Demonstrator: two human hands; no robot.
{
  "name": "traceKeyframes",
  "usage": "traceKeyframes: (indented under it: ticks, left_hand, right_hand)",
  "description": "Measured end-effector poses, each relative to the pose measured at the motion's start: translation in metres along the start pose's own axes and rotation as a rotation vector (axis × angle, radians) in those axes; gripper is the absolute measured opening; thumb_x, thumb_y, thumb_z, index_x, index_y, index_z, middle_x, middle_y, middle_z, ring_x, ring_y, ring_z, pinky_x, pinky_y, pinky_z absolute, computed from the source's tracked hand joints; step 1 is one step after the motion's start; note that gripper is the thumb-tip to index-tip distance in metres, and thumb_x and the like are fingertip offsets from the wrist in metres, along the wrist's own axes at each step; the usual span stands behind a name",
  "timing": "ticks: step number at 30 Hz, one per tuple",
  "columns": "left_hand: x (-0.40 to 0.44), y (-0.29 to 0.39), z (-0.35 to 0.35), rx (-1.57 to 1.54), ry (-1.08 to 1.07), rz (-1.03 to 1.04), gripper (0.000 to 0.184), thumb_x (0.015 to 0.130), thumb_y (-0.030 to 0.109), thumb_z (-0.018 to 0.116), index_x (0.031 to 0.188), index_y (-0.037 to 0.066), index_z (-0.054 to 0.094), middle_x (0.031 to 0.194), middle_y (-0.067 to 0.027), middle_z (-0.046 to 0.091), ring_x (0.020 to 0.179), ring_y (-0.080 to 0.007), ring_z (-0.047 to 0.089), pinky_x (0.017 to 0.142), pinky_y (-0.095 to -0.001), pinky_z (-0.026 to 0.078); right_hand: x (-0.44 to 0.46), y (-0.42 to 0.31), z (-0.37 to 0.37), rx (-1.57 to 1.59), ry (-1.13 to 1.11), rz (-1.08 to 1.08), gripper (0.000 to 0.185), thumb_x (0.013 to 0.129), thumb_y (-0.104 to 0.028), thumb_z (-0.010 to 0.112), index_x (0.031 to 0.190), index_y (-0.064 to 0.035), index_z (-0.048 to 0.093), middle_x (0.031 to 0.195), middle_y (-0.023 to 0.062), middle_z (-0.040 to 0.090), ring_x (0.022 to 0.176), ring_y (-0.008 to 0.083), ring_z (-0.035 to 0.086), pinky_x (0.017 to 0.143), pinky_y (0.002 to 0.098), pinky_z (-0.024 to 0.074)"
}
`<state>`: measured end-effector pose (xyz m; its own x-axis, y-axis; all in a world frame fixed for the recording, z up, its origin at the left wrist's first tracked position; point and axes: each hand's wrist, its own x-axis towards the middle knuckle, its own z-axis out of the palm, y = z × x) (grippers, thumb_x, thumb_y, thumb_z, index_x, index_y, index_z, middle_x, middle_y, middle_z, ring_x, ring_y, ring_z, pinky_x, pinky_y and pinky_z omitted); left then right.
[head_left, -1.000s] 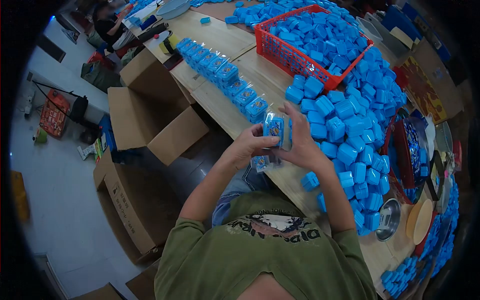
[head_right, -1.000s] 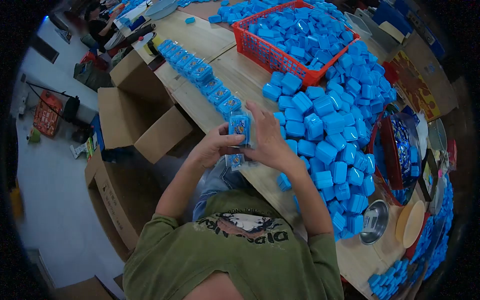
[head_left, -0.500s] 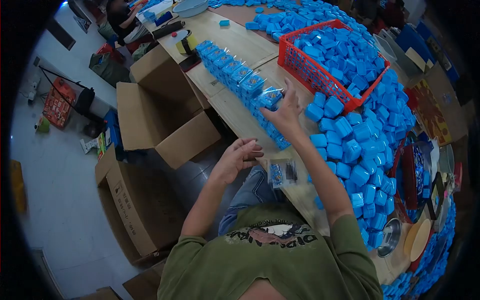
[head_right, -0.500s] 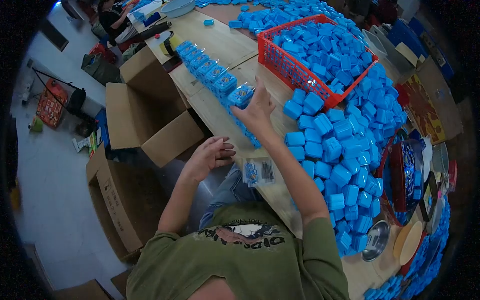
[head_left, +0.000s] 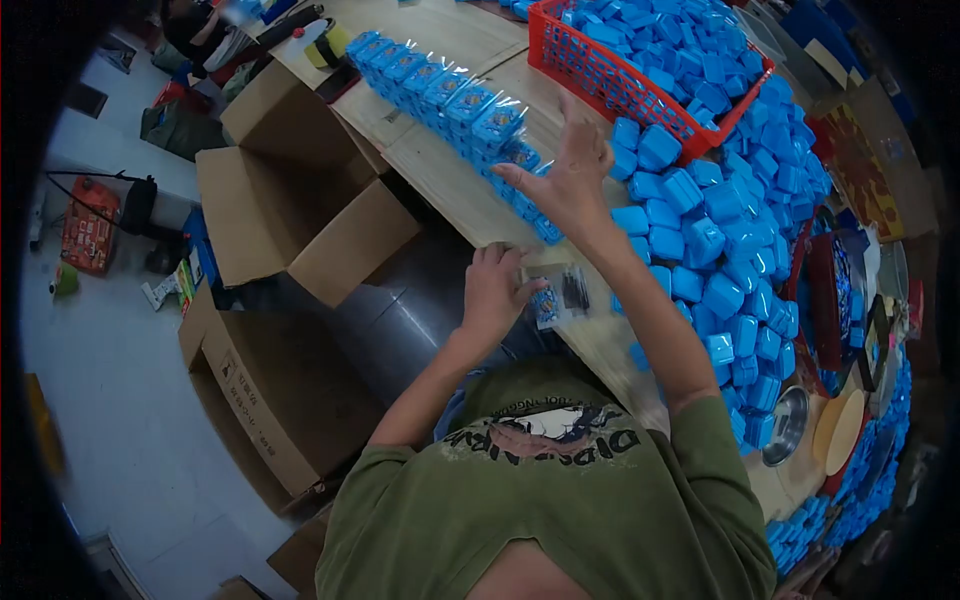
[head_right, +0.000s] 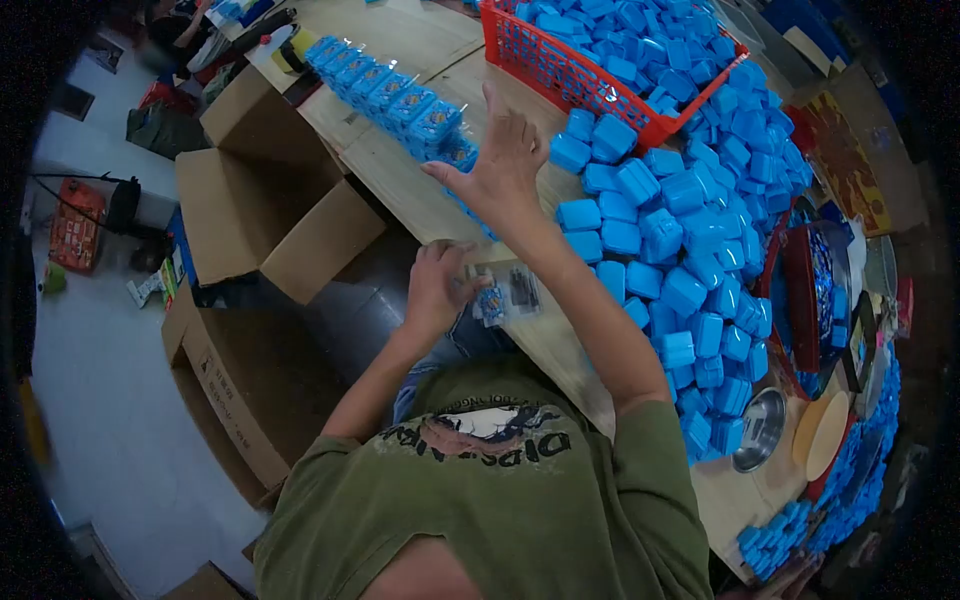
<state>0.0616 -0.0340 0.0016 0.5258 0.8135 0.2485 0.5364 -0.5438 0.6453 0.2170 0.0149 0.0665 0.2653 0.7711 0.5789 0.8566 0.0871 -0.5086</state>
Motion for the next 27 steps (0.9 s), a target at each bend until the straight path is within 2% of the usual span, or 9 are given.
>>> traceKeyframes:
  ticks: [5, 11, 13, 14, 16, 17, 19, 22, 27]
  left_hand:
    - [0.006, 0.001, 0.015, 0.103, -0.063, 0.014, 0.033, 0.06, 0.017, 0.077, 0.086, 0.008, 0.058, 0.09, -0.0101, 0.055, 0.088, -0.0311, 0.051, 0.069, -0.0394, 0.043]
    - [0.006, 0.001, 0.019, -0.014, -0.066, 0.015, 0.026, 0.06, 0.014, 0.076, 0.073, 0.006, 0.055, 0.078, -0.0107, 0.055, 0.077, -0.031, 0.053, 0.064, -0.0402, 0.042]
    - [0.003, 0.0, 0.021, -0.044, -0.05, 0.029, 0.023, 0.061, 0.013, 0.075, 0.072, 0.006, 0.056, 0.076, -0.0101, 0.055, 0.075, -0.0302, 0.054, 0.064, -0.0399, 0.042]
    - [0.002, -0.001, 0.022, -0.078, -0.035, 0.037, 0.02, 0.062, 0.013, 0.074, 0.071, 0.006, 0.057, 0.073, -0.0094, 0.056, 0.072, -0.0295, 0.054, 0.063, -0.0396, 0.042]
    - [0.002, -0.002, 0.024, -0.045, 0.007, 0.106, 0.017, 0.063, 0.012, 0.072, 0.071, 0.007, 0.058, 0.073, -0.008, 0.057, 0.072, -0.0284, 0.055, 0.063, -0.0387, 0.043]
    - [0.003, -0.001, 0.024, -0.015, 0.053, 0.173, 0.014, 0.064, 0.012, 0.071, 0.071, 0.007, 0.06, 0.073, -0.0065, 0.058, 0.071, -0.0273, 0.056, 0.063, -0.0378, 0.043]
    - [0.004, 0.002, 0.021, -0.019, 0.058, 0.226, 0.014, 0.064, 0.012, 0.071, 0.073, 0.008, 0.061, 0.074, -0.0057, 0.059, 0.072, -0.0266, 0.057, 0.063, -0.037, 0.043]
    - [0.005, 0.006, 0.02, -0.014, 0.071, 0.29, 0.014, 0.065, 0.012, 0.071, 0.076, 0.008, 0.064, 0.075, -0.0045, 0.06, 0.074, -0.0254, 0.057, 0.064, -0.0359, 0.043]
    - [0.004, -0.002, 0.022, 0.0, 0.059, 0.29, 0.021, 0.064, 0.012, 0.072, 0.084, 0.008, 0.065, 0.082, -0.0054, 0.061, 0.078, -0.0263, 0.057, 0.067, -0.0362, 0.044]
  right_hand:
    - [-0.029, -0.002, -0.053, 0.009, 0.024, -0.018, 0.092, 0.066, -0.036, 0.076, 0.136, -0.0058, 0.026, 0.115, 0.0159, 0.044, 0.111, 0.0306, 0.039, 0.094, 0.0457, 0.0213]
    - [-0.065, 0.0, -0.094, 0.104, 0.002, 0.053, 0.082, 0.068, -0.023, 0.075, 0.135, -0.008, 0.03, 0.12, 0.0152, 0.045, 0.113, 0.0282, 0.041, 0.094, 0.0433, 0.0223]
    - [-0.077, 0.006, -0.099, 0.056, -0.081, 0.083, 0.061, 0.071, -0.017, 0.072, 0.124, -0.0076, 0.044, 0.112, 0.0108, 0.051, 0.109, 0.0267, 0.045, 0.093, 0.0421, 0.0238]
    - [-0.082, 0.011, -0.098, 0.058, -0.077, 0.087, 0.061, 0.071, -0.017, 0.072, 0.124, -0.0076, 0.044, 0.112, 0.0108, 0.051, 0.109, 0.0267, 0.045, 0.093, 0.0421, 0.0238]
    - [-0.094, 0.022, -0.093, -0.003, -0.288, -0.014, 0.038, 0.072, -0.016, 0.07, 0.108, -0.0128, 0.057, 0.103, 0.0035, 0.055, 0.102, 0.0223, 0.049, 0.089, 0.0384, 0.0272]
    - [-0.097, 0.024, -0.09, -0.002, -0.284, -0.01, 0.038, 0.072, -0.016, 0.07, 0.108, -0.0128, 0.057, 0.103, 0.0035, 0.055, 0.102, 0.0223, 0.049, 0.089, 0.0384, 0.0272]
    - [-0.101, 0.024, -0.081, -0.103, -0.411, -0.203, 0.024, 0.068, -0.015, 0.07, 0.091, -0.0135, 0.06, 0.093, 0.0026, 0.055, 0.096, 0.0212, 0.05, 0.086, 0.0391, 0.0289]
    - [-0.106, 0.028, -0.059, -0.262, -0.407, -0.283, 0.023, 0.065, -0.016, 0.07, 0.085, -0.0138, 0.058, 0.086, 0.0019, 0.054, 0.092, 0.0206, 0.051, 0.084, 0.0398, 0.0301]
    - [-0.112, 0.043, -0.042, -0.241, -0.398, -0.268, 0.015, 0.065, -0.017, 0.07, 0.074, -0.0135, 0.059, 0.077, 0.0016, 0.055, 0.088, 0.0215, 0.051, 0.082, 0.0408, 0.031]
